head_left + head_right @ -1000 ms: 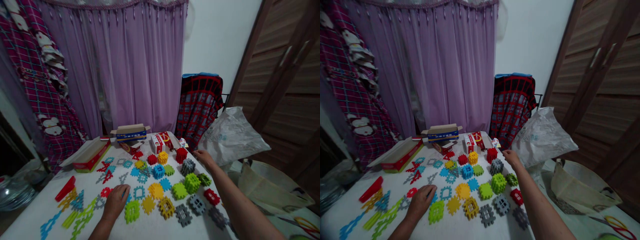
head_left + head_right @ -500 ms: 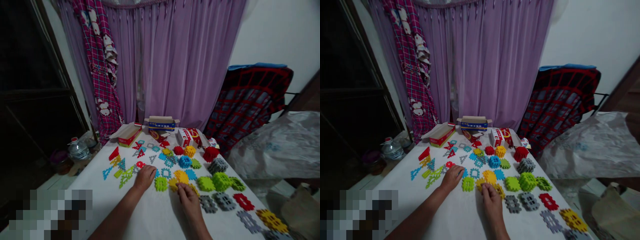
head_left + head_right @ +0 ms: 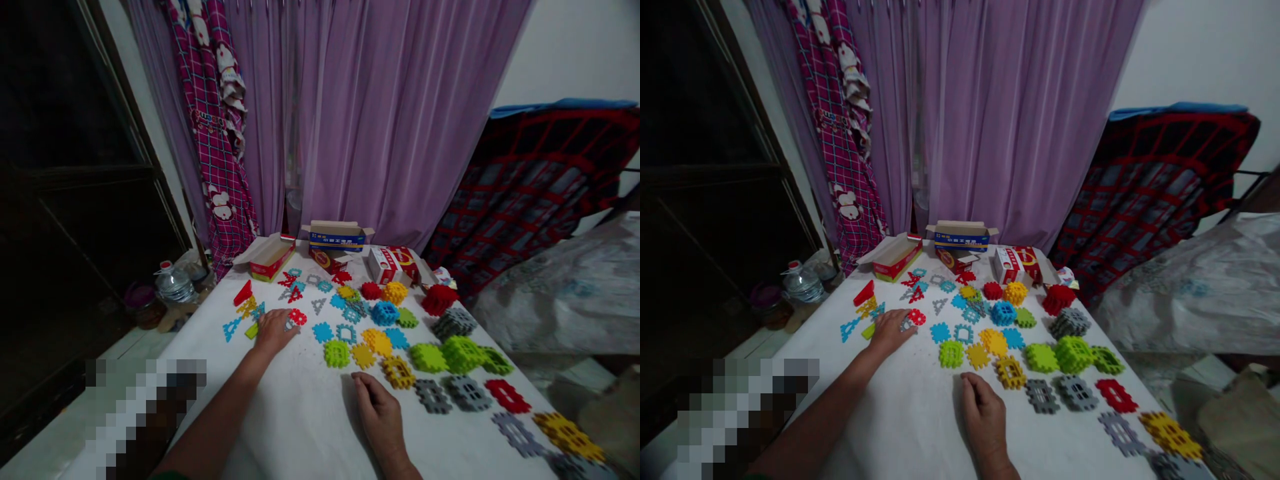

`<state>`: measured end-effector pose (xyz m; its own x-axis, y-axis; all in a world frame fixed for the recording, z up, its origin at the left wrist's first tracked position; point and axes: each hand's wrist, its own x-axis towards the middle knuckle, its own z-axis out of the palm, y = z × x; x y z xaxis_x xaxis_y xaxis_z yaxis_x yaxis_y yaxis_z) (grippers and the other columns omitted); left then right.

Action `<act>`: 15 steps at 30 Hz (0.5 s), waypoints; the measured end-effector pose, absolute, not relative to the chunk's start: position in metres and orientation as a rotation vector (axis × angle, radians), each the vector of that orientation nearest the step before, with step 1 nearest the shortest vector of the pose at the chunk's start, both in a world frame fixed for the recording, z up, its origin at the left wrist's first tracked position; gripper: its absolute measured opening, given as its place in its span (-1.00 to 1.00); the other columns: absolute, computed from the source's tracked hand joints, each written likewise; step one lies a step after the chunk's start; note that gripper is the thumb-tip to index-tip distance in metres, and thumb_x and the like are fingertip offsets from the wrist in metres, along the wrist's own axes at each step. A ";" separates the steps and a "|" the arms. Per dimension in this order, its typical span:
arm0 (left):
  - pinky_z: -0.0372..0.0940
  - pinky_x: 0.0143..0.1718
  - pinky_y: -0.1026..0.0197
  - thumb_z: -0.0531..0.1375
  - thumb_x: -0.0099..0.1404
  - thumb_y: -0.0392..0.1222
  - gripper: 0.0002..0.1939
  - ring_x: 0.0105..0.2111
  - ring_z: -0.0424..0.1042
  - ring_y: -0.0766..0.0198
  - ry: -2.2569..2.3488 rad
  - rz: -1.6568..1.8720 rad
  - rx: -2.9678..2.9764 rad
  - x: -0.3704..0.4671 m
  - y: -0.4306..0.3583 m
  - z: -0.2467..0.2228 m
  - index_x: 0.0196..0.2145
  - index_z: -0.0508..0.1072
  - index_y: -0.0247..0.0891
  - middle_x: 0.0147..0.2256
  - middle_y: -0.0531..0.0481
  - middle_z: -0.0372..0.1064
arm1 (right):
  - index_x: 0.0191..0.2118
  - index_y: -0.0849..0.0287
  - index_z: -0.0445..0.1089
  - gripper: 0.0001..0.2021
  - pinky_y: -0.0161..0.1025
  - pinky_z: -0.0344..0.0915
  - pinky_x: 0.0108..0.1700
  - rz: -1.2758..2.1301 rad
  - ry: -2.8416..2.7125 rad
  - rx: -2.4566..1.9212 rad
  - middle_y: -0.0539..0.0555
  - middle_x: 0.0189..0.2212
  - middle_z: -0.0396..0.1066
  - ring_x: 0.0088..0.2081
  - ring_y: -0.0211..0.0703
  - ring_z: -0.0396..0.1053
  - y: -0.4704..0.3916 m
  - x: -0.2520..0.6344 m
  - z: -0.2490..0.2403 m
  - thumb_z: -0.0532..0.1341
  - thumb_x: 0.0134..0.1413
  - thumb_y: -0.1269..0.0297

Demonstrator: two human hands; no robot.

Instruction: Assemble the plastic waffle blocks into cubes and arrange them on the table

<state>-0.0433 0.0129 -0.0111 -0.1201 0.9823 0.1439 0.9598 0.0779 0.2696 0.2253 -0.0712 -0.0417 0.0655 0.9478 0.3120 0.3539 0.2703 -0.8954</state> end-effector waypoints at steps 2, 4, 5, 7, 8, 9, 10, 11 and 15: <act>0.05 0.15 0.02 0.17 0.23 0.10 -0.46 0.13 0.27 0.02 2.277 0.401 1.992 -0.039 0.017 -0.007 0.13 0.36 -0.08 0.11 -0.08 0.37 | -0.34 0.17 0.56 -0.68 -0.32 0.45 -0.24 0.722 -1.489 -1.274 0.11 -0.37 0.58 -0.30 -0.07 0.54 -0.071 0.225 -0.041 0.16 0.07 0.05; 0.06 0.14 -0.01 0.15 0.20 0.17 -0.38 0.14 0.26 -0.03 2.304 0.343 1.947 -0.034 0.022 -0.001 0.15 0.34 -0.14 0.12 -0.15 0.35 | -0.34 0.17 0.55 -0.67 -0.33 0.44 -0.24 0.740 -1.486 -1.279 0.11 -0.37 0.58 -0.31 -0.08 0.54 -0.069 0.225 -0.041 0.16 0.07 0.05; 0.06 0.13 -0.02 0.14 0.19 0.20 -0.35 0.14 0.25 -0.04 2.315 0.316 1.928 -0.031 0.024 0.002 0.16 0.33 -0.16 0.12 -0.17 0.34 | -0.35 0.17 0.55 -0.67 -0.33 0.44 -0.24 0.748 -1.485 -1.283 0.10 -0.38 0.57 -0.31 -0.08 0.54 -0.069 0.225 -0.041 0.15 0.07 0.04; 0.06 0.12 -0.02 0.13 0.18 0.22 -0.35 0.13 0.25 -0.04 2.329 0.268 1.919 -0.025 0.028 0.007 0.14 0.35 -0.15 0.11 -0.17 0.35 | -0.35 0.17 0.55 -0.67 -0.33 0.43 -0.23 0.761 -1.485 -1.291 0.10 -0.37 0.57 -0.31 -0.08 0.53 -0.067 0.225 -0.041 0.16 0.07 0.04; 0.06 0.11 -0.01 0.14 0.18 0.21 -0.39 0.12 0.26 -0.03 2.333 0.248 1.932 -0.022 0.029 0.009 0.10 0.38 -0.13 0.09 -0.16 0.36 | -0.34 0.18 0.55 -0.67 -0.33 0.43 -0.23 0.765 -1.487 -1.293 0.10 -0.37 0.57 -0.30 -0.08 0.53 -0.066 0.225 -0.042 0.15 0.07 0.04; 0.06 0.10 -0.01 0.14 0.18 0.18 -0.45 0.10 0.28 -0.01 2.329 0.224 1.954 -0.019 0.031 0.011 0.05 0.42 -0.12 0.07 -0.14 0.38 | -0.34 0.18 0.55 -0.67 -0.33 0.43 -0.23 0.768 -1.491 -1.293 0.10 -0.37 0.57 -0.30 -0.08 0.53 -0.066 0.225 -0.042 0.15 0.07 0.04; 0.07 0.08 0.00 0.14 0.18 0.15 -0.52 0.08 0.29 0.00 2.321 0.199 1.978 -0.016 0.032 0.012 -0.01 0.46 -0.11 0.03 -0.13 0.40 | -0.34 0.18 0.55 -0.66 -0.33 0.42 -0.24 0.768 -1.494 -1.292 0.10 -0.37 0.57 -0.31 -0.09 0.53 -0.066 0.224 -0.042 0.15 0.07 0.04; 0.08 0.06 0.01 0.14 0.19 0.11 -0.58 0.05 0.31 0.02 2.310 0.174 1.998 -0.014 0.033 0.014 -0.07 0.48 -0.11 0.00 -0.12 0.42 | -0.34 0.18 0.55 -0.66 -0.33 0.42 -0.25 0.765 -1.498 -1.290 0.10 -0.38 0.57 -0.32 -0.09 0.52 -0.066 0.224 -0.041 0.14 0.07 0.04; 0.07 0.04 -0.01 0.15 0.20 -0.01 -0.70 0.00 0.35 0.03 2.268 0.102 2.038 -0.007 0.038 0.020 -0.16 0.50 -0.14 -0.07 -0.13 0.45 | -0.35 0.18 0.55 -0.66 -0.31 0.42 -0.26 0.756 -1.492 -1.284 0.09 -0.40 0.57 -0.34 -0.09 0.51 -0.067 0.223 -0.036 0.14 0.07 0.03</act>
